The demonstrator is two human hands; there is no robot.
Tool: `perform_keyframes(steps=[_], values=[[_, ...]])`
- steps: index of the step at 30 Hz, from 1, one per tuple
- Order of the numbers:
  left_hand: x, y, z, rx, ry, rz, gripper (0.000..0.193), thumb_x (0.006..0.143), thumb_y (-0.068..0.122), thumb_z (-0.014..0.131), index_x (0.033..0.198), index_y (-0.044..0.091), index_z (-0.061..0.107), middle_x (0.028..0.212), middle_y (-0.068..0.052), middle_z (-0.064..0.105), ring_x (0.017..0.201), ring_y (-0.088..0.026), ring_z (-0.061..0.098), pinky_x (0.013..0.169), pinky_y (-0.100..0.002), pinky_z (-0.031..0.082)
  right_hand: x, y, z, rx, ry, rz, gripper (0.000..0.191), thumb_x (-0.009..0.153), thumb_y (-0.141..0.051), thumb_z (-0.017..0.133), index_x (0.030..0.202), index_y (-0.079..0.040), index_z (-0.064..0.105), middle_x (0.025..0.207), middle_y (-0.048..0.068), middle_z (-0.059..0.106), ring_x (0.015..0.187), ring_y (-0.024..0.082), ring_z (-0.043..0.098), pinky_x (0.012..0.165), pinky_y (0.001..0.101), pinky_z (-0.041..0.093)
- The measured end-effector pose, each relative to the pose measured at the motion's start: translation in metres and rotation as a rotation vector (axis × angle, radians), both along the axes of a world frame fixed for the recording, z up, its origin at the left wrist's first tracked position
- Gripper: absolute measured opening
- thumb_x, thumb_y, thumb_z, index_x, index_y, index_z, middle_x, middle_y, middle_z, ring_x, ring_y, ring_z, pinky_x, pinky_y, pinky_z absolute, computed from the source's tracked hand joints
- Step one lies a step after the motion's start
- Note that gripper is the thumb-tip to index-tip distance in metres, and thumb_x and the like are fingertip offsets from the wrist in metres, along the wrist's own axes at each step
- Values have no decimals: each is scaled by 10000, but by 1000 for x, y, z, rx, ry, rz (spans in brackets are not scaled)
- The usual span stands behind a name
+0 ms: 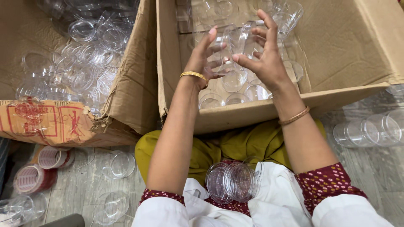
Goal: The person sits on the floor between cardboard boxes filled with clear plastic containers. They pick up containers and lids, fit a lid onto a container, and place the assembled containers into a box, occasionally moving loose containers aside on the floor.
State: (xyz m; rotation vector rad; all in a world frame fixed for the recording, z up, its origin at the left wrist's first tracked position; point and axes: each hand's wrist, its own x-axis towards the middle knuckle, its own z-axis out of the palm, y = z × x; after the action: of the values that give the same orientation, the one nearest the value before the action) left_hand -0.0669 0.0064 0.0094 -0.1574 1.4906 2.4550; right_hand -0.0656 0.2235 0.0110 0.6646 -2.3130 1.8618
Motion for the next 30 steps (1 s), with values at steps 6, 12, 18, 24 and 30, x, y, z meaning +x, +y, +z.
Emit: perform_keyframes(steps=[6, 12, 18, 24, 30], values=[[-2, 5, -7, -71, -35, -22, 1059, 631, 717, 710, 1543, 324, 342, 1519, -139, 397, 1180, -373, 589, 823, -538, 557, 9, -6, 7, 7, 77, 180, 998, 839, -358, 942, 1600, -274, 303, 1581, 162, 373, 1466, 320, 467, 1115, 475, 558], [-3, 7, -14, -107, -52, -6, 1157, 603, 766, 681, 1559, 230, 311, 1520, -179, 404, 1247, -433, 529, 861, -620, 552, 11, -6, 8, 182, 122, 117, 1025, 796, -349, 960, 1619, -282, 353, 1508, 112, 404, 1438, 298, 458, 1065, 473, 553], [-3, 8, -16, -96, -56, -11, 1116, 630, 763, 664, 1545, 224, 322, 1499, -177, 432, 1247, -438, 541, 877, -630, 544, 14, -8, 12, 147, 105, 153, 998, 808, -335, 957, 1604, -284, 357, 1483, 123, 373, 1465, 316, 419, 1072, 471, 588], [-2, 6, -18, -124, -42, 8, 1084, 654, 762, 657, 1541, 226, 339, 1478, -120, 469, 1241, -408, 522, 858, -610, 537, 18, -8, 15, 172, 45, 124, 997, 757, -366, 965, 1571, -304, 393, 1479, 104, 396, 1418, 306, 462, 1010, 460, 613], [0, 6, -19, -77, -23, 23, 1011, 684, 728, 673, 1536, 273, 375, 1464, -117, 473, 1227, -397, 510, 849, -600, 561, 20, -8, 16, 194, 150, 135, 970, 783, -384, 976, 1567, -292, 412, 1452, 101, 408, 1402, 291, 510, 992, 434, 603]])
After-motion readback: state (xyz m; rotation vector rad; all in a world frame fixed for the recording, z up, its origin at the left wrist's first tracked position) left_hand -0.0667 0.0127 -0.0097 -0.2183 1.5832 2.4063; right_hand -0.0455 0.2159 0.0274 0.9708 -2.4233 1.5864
